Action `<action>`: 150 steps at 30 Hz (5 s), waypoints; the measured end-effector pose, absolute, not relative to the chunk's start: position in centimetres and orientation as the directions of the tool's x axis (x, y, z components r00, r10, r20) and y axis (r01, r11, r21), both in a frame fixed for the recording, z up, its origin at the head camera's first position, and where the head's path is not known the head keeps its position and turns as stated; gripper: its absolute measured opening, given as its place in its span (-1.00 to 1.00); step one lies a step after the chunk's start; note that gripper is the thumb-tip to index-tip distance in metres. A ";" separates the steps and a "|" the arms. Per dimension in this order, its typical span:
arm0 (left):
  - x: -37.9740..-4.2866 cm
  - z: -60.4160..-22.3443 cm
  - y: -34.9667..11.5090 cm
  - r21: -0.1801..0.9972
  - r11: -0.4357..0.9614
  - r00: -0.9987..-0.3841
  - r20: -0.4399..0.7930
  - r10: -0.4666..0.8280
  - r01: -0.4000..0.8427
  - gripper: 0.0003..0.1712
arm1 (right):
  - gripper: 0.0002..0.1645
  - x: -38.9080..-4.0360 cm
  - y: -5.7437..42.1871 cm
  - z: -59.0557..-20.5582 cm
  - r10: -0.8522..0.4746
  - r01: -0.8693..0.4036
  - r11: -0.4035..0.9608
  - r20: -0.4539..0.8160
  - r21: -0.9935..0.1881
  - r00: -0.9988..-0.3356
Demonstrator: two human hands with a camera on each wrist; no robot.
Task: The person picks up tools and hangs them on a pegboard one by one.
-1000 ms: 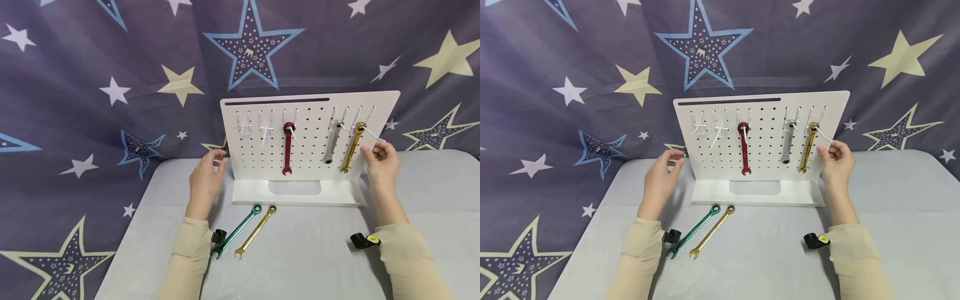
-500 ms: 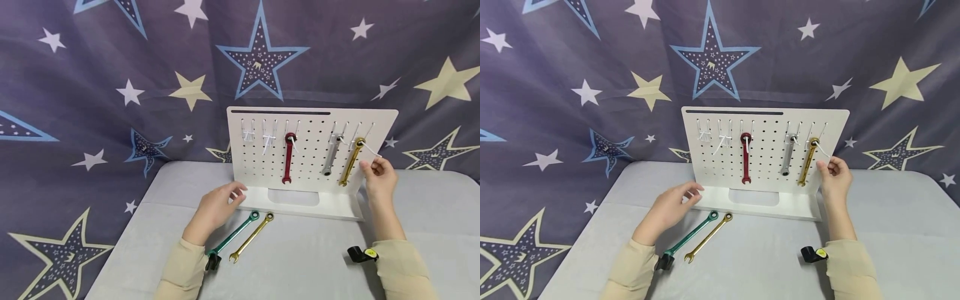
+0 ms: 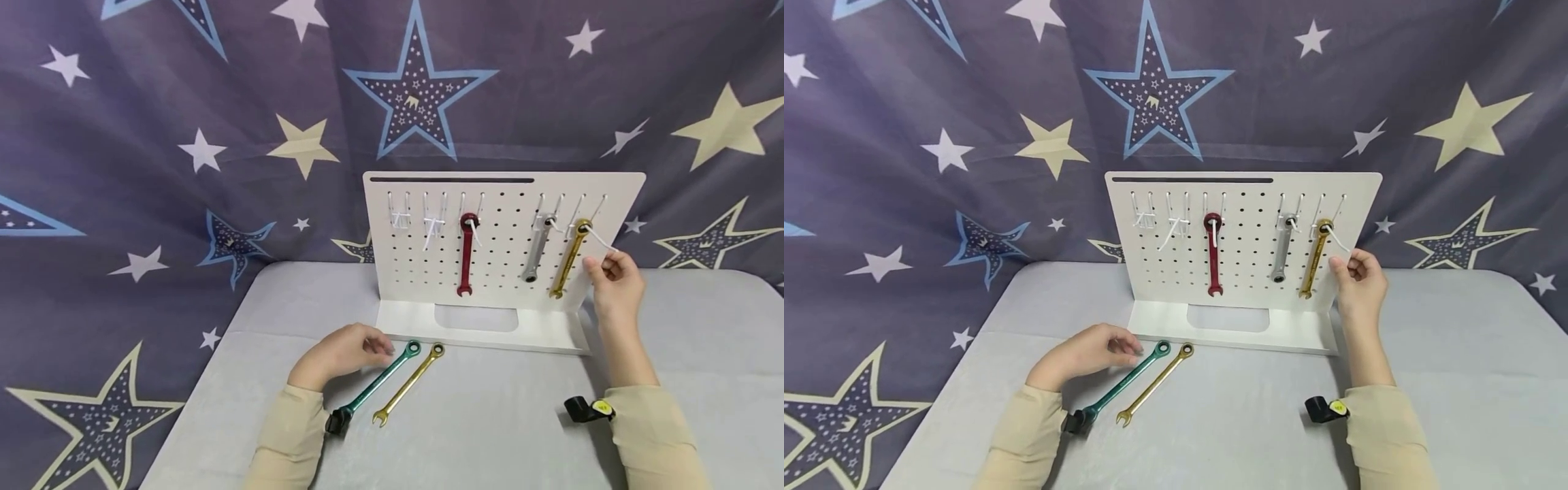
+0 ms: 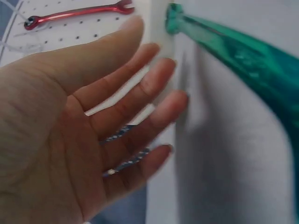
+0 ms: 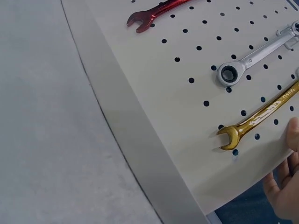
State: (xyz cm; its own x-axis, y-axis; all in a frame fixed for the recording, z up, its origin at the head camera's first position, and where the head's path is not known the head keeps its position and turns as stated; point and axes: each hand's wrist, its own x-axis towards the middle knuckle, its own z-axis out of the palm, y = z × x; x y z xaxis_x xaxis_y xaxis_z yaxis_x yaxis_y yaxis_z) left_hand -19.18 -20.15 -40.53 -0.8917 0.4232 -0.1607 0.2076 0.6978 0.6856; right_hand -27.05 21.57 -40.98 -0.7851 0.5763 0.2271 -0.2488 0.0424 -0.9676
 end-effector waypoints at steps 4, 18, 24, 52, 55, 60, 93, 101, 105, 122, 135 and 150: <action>-19.1 -40.7 -19.7 0.673 0.716 -0.899 -0.178 0.401 0.185 -0.85 | -0.68 -27.0 21.5 -40.7 0.573 -0.262 0.038 0.236 -0.964 -0.785; -19.0 -40.7 -18.3 0.511 0.853 -0.911 -0.295 0.289 0.106 -0.89 | -0.68 -27.1 21.8 -40.1 0.547 -0.249 0.040 0.230 -0.968 -0.805; -19.0 -40.9 -18.4 0.506 0.853 -0.903 -0.297 0.311 0.128 -0.89 | -0.68 -27.0 21.9 -40.5 0.550 -0.233 0.078 0.237 -0.969 -0.801; -19.3 -40.2 -19.3 0.777 0.588 -0.815 -0.183 0.550 0.222 -0.75 | -0.75 -26.9 22.0 -40.1 0.546 -0.242 0.096 0.254 -0.966 -0.798; -19.4 -40.0 -19.2 0.804 0.550 -0.804 -0.163 0.572 0.228 -0.75 | -0.73 -27.0 22.1 -40.0 0.550 -0.240 0.096 0.252 -0.966 -0.796; -19.0 -39.1 -18.9 0.830 0.493 -0.833 -0.062 0.549 0.263 -0.74 | -0.71 -27.1 22.1 -40.1 0.551 -0.225 0.087 0.236 -0.970 -0.801; -17.8 -34.6 -14.4 0.870 0.299 -0.919 0.389 0.068 0.391 -0.67 | -0.69 -27.5 21.9 -40.8 0.563 -0.223 0.059 0.217 -0.973 -0.798; -18.9 -33.9 -14.0 0.869 0.296 -0.916 0.398 0.054 0.396 -0.68 | -0.72 -27.6 21.5 -40.1 0.554 -0.235 0.060 0.228 -0.970 -0.801; -19.4 -34.0 -13.8 0.872 0.290 -0.917 0.395 0.057 0.394 -0.69 | -0.71 -27.6 21.6 -40.3 0.558 -0.235 0.061 0.228 -0.970 -0.798; -21.1 -35.7 -12.0 0.889 0.295 -0.933 0.360 0.022 0.351 -0.71 | -0.72 -27.0 22.7 -41.4 0.555 -0.213 0.099 0.232 -0.972 -0.799; -22.7 -35.2 -10.9 0.901 0.252 -0.930 0.367 -0.010 0.353 -0.68 | -0.70 -27.5 22.2 -40.7 0.550 -0.256 0.096 0.266 -0.962 -0.792; -25.2 -34.8 -9.7 0.944 0.169 -0.954 0.296 -0.054 0.283 -0.65 | -0.81 -27.6 22.0 -40.8 0.534 -0.269 0.134 0.298 -0.954 -0.791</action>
